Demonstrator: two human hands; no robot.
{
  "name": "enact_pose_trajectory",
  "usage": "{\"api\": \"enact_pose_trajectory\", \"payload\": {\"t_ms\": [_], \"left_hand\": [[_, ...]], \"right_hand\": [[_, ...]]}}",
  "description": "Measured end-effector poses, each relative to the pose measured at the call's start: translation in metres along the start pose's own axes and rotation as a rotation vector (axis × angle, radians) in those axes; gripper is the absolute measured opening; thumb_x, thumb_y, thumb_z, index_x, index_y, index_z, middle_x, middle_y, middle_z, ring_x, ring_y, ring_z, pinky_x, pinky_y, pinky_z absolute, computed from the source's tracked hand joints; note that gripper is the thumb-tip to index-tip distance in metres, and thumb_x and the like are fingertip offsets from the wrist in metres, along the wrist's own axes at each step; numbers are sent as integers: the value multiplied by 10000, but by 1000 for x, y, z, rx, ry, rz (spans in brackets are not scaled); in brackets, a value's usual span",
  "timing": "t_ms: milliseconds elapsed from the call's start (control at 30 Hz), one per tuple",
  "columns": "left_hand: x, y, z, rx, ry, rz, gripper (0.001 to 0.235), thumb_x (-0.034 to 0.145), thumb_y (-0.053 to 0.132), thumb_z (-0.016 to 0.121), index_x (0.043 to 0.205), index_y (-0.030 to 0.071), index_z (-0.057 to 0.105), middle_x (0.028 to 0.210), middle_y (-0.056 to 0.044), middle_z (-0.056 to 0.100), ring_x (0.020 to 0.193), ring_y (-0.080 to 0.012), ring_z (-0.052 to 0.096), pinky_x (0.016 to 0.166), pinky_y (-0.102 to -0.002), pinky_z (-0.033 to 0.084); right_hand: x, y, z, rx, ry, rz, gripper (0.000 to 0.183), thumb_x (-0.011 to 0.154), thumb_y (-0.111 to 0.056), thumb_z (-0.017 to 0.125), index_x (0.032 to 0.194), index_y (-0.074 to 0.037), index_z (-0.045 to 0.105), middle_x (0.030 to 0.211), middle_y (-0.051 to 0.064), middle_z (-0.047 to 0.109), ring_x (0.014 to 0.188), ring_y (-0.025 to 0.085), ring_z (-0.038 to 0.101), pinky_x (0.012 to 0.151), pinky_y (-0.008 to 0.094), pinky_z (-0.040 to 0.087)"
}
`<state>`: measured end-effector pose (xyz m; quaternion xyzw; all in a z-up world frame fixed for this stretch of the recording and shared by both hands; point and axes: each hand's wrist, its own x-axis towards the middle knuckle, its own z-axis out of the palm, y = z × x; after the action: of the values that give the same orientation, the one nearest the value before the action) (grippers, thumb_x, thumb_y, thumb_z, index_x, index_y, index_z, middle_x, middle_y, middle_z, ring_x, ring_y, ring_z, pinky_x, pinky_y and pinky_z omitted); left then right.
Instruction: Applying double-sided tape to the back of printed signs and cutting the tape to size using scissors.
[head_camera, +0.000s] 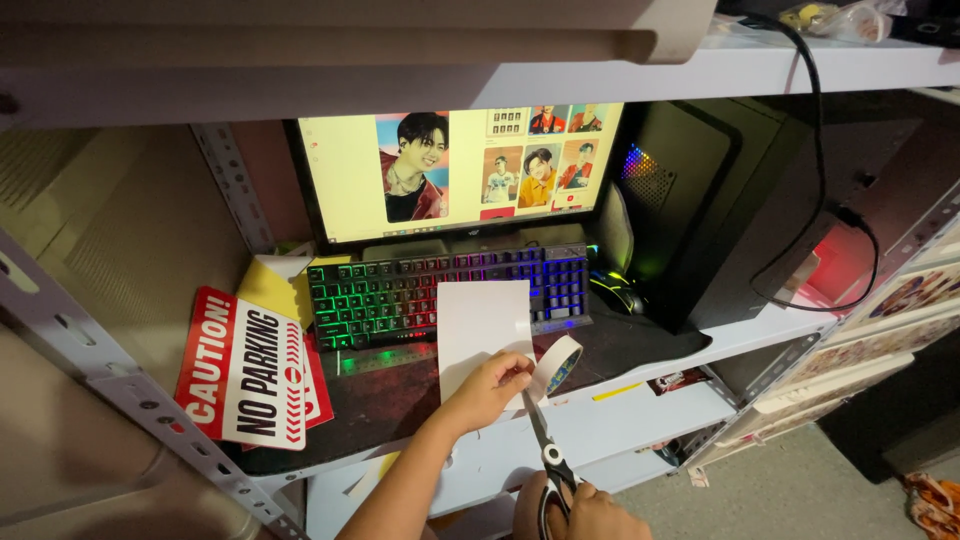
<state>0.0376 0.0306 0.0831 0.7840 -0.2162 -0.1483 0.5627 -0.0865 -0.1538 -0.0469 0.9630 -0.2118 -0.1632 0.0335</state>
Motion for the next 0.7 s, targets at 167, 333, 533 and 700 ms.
{"api": "enact_pose_trajectory", "payload": {"t_ms": [167,333,533,700], "left_hand": [[0,0,1,3,6,9,139,1064,224,513,1059,148,629,1069,14,601,914,-131,529,860,-288,415],[2,5,2,1,0,-10,158,1079,238,488,1095,150,618,1123,14,609,953,-129,540,888,-290,422],[20,5,11,3,-45,-32,176,1111,250,407,1176,173,550,1073,9,589,895,-129,522,829,-304,415],[30,18,21,-137,99,-136,248,1117,345,335,1098,176,516,1021,5,530,923,-143,470,875,-303,388]], "right_hand": [[9,3,12,-20,45,12,554,889,-751,467,1083,-240,560,1069,-58,720,933,173,749,755,428,528],[1,9,-12,42,49,5,483,892,-672,452,1021,-216,547,1027,-32,709,900,228,739,734,440,515],[-23,20,-64,121,-63,-64,537,877,-738,462,1107,-261,549,1161,-9,690,1071,292,712,871,476,521],[-14,35,-73,156,-146,-97,532,873,-730,448,1094,-263,570,1096,-16,733,1046,268,713,838,427,527]]}}
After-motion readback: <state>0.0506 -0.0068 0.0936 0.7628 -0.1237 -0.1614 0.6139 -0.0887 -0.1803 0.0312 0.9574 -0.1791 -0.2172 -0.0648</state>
